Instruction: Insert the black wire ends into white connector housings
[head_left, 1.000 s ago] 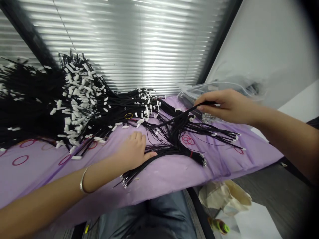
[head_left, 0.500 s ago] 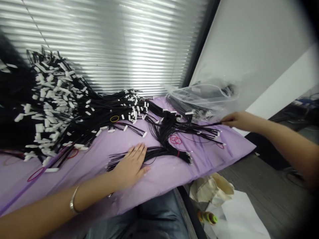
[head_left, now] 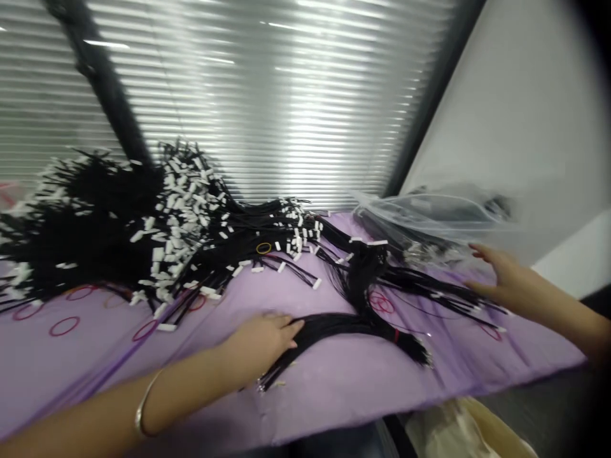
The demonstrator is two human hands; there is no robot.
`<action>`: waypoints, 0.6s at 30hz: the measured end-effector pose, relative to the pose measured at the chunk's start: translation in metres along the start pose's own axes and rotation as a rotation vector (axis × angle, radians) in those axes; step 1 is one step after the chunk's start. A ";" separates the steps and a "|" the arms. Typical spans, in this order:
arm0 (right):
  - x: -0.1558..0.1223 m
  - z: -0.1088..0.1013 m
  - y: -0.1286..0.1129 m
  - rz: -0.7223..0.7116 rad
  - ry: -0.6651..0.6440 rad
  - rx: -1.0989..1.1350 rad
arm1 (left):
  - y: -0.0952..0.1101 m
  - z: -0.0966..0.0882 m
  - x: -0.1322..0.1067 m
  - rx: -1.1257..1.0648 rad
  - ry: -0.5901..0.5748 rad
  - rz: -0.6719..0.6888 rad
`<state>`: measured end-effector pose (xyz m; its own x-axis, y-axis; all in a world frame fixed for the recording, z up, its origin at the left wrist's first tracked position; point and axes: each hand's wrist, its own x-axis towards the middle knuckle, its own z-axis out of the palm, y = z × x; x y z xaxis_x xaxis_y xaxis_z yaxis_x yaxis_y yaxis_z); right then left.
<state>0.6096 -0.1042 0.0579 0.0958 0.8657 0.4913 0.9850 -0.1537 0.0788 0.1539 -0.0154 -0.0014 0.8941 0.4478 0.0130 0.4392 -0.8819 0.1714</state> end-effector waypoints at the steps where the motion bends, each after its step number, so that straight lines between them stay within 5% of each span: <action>1: 0.005 0.000 -0.021 -0.055 0.015 0.029 | 0.000 0.005 -0.005 0.009 -0.001 0.003; 6: 0.040 0.023 -0.121 -0.368 -0.071 0.182 | 0.005 0.020 -0.030 -0.011 -0.017 0.012; 11: 0.128 0.047 -0.197 -0.388 -0.095 0.304 | 0.000 0.018 -0.039 -0.049 -0.050 0.067; 14: 0.170 0.049 -0.279 -0.443 -0.174 0.416 | -0.002 0.016 -0.041 -0.074 -0.043 0.070; 18: 0.177 0.061 -0.408 -0.527 -0.347 0.537 | 0.000 0.015 -0.045 -0.227 0.028 0.043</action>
<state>0.2335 0.1409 0.0604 -0.4451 0.8721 0.2033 0.8394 0.4854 -0.2444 0.1152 -0.0381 -0.0167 0.9075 0.4168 0.0519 0.3665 -0.8460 0.3873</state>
